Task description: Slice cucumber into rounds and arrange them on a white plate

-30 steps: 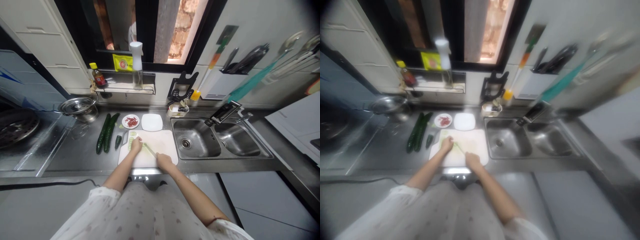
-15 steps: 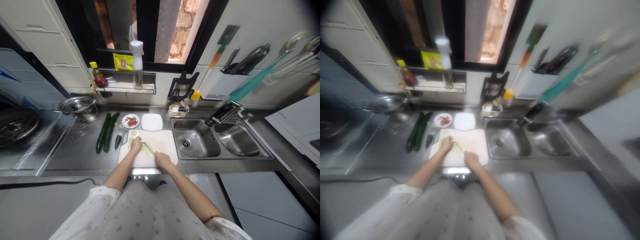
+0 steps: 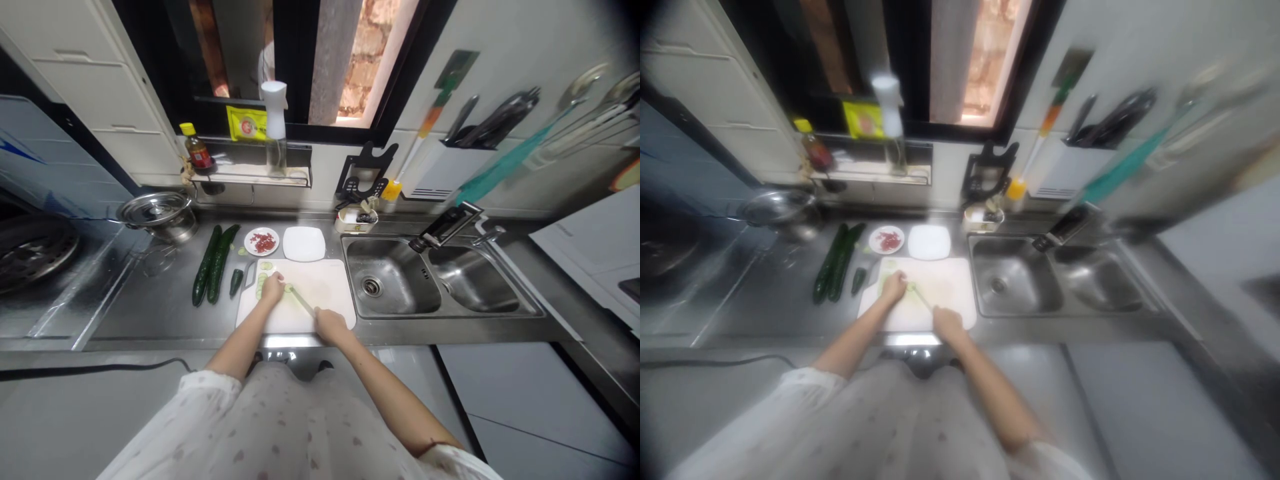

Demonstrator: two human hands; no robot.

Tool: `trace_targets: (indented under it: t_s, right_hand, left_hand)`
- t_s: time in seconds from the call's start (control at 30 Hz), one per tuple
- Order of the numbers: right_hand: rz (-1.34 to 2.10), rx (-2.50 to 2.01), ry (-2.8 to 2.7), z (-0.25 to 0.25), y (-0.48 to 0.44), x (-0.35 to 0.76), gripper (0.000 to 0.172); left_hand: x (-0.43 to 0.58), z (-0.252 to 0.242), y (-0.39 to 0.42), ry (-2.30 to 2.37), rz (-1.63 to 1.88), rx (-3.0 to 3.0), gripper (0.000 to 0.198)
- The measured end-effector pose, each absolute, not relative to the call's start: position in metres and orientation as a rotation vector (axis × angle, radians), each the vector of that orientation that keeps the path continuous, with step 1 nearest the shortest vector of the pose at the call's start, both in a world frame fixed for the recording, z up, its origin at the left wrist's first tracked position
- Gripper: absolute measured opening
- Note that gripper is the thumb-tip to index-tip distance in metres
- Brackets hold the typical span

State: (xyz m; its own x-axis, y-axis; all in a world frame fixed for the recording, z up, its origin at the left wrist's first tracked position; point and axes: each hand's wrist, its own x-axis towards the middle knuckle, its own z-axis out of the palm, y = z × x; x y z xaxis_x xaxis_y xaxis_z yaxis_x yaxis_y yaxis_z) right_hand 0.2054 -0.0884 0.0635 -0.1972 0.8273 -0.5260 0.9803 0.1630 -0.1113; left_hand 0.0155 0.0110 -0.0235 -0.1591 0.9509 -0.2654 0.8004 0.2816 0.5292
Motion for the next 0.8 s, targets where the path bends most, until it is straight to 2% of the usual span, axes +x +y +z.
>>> trace_targets:
  t_s: [0.57,0.8]
  right_hand:
    - [-0.696,1.729,2.034,0.067,-0.096,0.212,0.029]
    - [-0.682,1.799,2.091,0.062,-0.096,0.218,0.027]
  left_hand:
    - [0.023,-0.021,-0.013,1.942,0.35,1.778,0.03]
    - [0.025,-0.021,-0.018,1.929,0.37,1.835,0.025]
